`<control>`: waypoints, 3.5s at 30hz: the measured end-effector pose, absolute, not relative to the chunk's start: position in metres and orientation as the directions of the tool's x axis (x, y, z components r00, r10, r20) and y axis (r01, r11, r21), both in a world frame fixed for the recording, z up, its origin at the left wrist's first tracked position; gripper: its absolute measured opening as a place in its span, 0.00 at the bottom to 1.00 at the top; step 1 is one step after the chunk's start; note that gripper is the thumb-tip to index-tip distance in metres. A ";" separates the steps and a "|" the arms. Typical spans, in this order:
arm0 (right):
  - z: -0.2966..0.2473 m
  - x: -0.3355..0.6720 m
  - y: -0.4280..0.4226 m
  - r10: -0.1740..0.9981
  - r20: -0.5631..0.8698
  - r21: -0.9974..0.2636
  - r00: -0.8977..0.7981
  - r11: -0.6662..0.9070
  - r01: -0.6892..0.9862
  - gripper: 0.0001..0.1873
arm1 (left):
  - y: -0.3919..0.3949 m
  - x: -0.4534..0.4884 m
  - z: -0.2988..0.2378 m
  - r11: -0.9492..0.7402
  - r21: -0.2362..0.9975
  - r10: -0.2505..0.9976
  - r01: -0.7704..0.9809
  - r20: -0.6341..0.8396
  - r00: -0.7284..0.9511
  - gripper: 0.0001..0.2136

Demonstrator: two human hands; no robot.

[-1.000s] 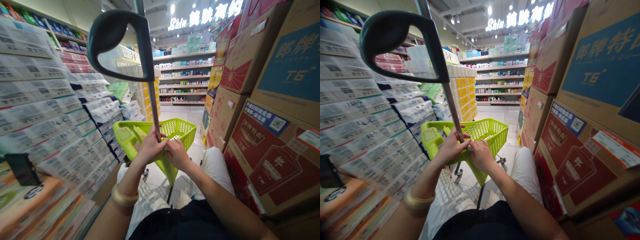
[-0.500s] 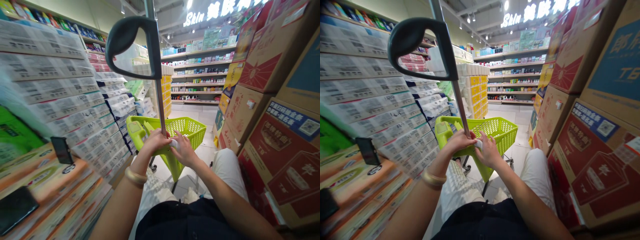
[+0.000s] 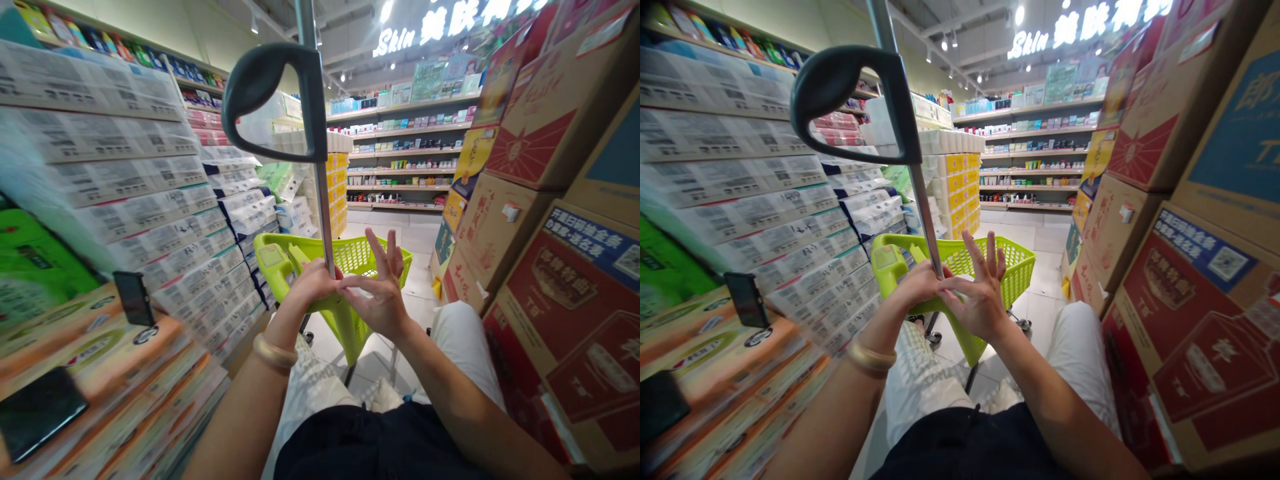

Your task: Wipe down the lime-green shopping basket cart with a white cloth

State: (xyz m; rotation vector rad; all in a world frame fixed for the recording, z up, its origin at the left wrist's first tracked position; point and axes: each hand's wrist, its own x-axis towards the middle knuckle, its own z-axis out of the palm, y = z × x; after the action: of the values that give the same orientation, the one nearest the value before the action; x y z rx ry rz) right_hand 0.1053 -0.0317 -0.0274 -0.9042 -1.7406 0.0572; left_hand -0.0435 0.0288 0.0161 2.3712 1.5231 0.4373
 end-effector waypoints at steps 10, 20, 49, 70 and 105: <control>-0.069 0.119 0.000 0.663 0.735 -0.486 -0.138 0.658 0.575 0.25 | 0.030 -0.042 0.012 -0.400 0.358 0.916 0.844 0.140 0.375 0.08; -0.112 0.111 0.007 0.708 0.690 -0.550 -0.146 0.645 0.530 0.25 | 0.027 -0.039 0.010 -0.439 0.376 0.898 0.816 0.172 0.404 0.12; -0.126 0.126 0.029 0.730 0.683 -0.573 -0.018 0.551 0.607 0.18 | 0.015 -0.030 0.012 -0.394 0.374 0.919 0.839 0.183 0.350 0.15; -0.138 0.110 0.006 0.603 0.798 -0.533 -0.016 0.718 0.449 0.22 | 0.010 -0.032 0.013 -0.391 0.360 0.920 0.847 0.190 0.344 0.14; -0.127 0.115 0.029 0.788 0.616 -0.604 0.003 0.470 0.644 0.19 | 0.019 -0.081 0.017 -0.510 0.471 0.853 0.720 0.167 0.495 0.08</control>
State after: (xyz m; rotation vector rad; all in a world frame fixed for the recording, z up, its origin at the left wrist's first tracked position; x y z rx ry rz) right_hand 0.1148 0.0287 -0.1274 -1.2371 -1.7043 0.1782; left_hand -0.0807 0.0192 0.0171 2.4048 1.3164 0.5475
